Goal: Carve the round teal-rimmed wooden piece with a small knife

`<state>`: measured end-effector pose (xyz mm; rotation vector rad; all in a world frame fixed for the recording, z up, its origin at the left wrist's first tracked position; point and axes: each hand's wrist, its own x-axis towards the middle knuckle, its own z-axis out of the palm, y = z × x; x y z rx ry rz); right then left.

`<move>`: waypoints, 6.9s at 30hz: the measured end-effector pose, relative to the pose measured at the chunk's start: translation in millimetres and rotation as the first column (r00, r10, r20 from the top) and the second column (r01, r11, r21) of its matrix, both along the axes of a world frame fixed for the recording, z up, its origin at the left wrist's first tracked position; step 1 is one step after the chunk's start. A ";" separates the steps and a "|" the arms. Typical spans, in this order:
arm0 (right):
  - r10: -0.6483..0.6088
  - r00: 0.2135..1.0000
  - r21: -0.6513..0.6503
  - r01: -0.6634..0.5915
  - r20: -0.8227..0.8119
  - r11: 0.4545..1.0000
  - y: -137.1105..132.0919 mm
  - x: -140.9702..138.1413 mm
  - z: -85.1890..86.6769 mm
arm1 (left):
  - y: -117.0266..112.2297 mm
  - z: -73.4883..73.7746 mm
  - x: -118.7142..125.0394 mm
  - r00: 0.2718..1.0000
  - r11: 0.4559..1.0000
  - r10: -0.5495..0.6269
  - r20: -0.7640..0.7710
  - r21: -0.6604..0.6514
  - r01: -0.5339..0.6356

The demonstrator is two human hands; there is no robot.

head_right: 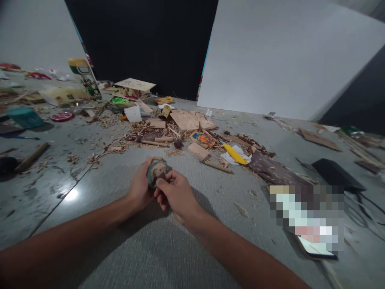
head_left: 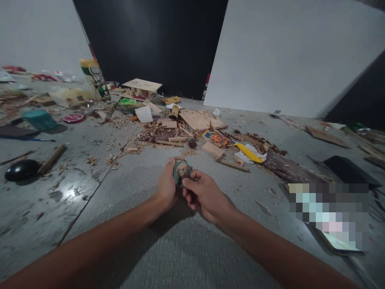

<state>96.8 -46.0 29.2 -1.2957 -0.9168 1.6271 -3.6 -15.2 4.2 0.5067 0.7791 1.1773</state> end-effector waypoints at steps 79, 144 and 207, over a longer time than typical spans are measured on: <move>-0.159 0.814 0.650 -0.310 0.558 0.693 22.8 66.3 9.5 | 0.0 -3.8 -5.7 0.917 0.893 0.070 -0.392 0.434 0.118; -0.017 0.829 0.583 -0.379 0.559 0.719 5.3 30.8 -10.3 | -3.0 -2.6 2.8 0.994 0.968 -0.103 0.025 0.232 0.094; 0.091 0.937 0.400 -0.230 0.337 0.887 8.8 20.8 -7.6 | -5.0 0.9 4.4 0.994 0.973 -0.113 0.002 0.205 0.110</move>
